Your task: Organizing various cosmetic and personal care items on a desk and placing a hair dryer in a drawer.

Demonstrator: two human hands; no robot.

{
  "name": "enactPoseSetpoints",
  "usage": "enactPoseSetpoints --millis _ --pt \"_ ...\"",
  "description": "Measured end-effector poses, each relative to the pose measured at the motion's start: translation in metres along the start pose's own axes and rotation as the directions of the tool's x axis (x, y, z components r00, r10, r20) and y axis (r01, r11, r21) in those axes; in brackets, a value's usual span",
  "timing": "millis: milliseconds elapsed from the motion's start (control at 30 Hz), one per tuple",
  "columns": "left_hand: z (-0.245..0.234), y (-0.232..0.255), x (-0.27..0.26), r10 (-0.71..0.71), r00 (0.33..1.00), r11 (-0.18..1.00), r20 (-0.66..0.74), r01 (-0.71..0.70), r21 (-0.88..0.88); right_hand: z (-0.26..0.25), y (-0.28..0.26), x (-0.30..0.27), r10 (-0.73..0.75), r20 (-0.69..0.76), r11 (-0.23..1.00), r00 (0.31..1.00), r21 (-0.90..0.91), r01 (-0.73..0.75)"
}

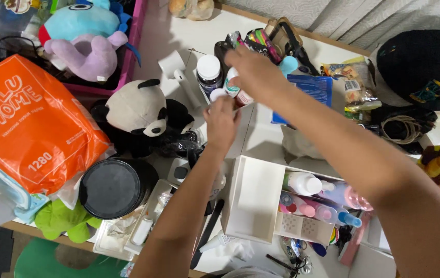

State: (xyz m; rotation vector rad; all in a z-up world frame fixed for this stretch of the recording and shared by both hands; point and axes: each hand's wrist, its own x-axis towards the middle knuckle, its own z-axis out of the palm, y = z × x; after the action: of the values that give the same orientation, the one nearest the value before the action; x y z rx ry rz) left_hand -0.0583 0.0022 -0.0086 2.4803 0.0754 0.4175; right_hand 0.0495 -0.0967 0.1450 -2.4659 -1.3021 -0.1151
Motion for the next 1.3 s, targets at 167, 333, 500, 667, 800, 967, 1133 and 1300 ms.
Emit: enactPoseSetpoints --millis 167,333,500,667,800,967,1133,1300 --pt "-0.005 -0.013 0.005 -0.014 0.993 0.994 -0.119 0.001 -0.108 0.015 0.033 -0.006 0.282 0.017 0.836 0.959 0.487 -0.254" --pt "-0.017 -0.012 0.011 -0.003 1.000 0.999 0.029 0.004 -0.048 0.028 0.025 -0.007 0.188 0.108 0.722 0.976 0.659 -0.211" --pt "-0.017 -0.018 0.013 0.076 0.990 0.988 0.119 -0.091 0.123 0.019 -0.009 -0.012 0.304 0.027 0.917 0.952 0.263 -0.300" --pt "-0.016 -0.020 0.013 0.099 0.986 0.980 0.132 -0.120 0.159 0.038 0.018 -0.028 0.256 -0.079 0.913 0.963 0.348 -0.214" --pt "-0.019 -0.016 0.016 0.094 0.986 0.973 0.137 -0.120 0.198 0.034 0.040 -0.027 0.336 0.012 0.822 0.942 0.485 -0.300" --pt "-0.022 -0.007 0.018 0.039 0.988 0.965 0.151 -0.077 0.252 0.054 0.039 -0.028 0.290 -0.034 0.871 0.956 0.423 -0.249" --pt "-0.027 -0.006 0.019 0.035 0.988 0.963 0.151 -0.074 0.261 0.047 0.025 -0.027 0.357 -0.032 0.856 0.933 0.412 -0.314" --pt "-0.009 -0.019 0.013 0.048 0.992 0.973 0.117 -0.072 0.218 0.017 0.010 -0.029 0.385 -0.091 0.750 0.918 0.611 -0.254"
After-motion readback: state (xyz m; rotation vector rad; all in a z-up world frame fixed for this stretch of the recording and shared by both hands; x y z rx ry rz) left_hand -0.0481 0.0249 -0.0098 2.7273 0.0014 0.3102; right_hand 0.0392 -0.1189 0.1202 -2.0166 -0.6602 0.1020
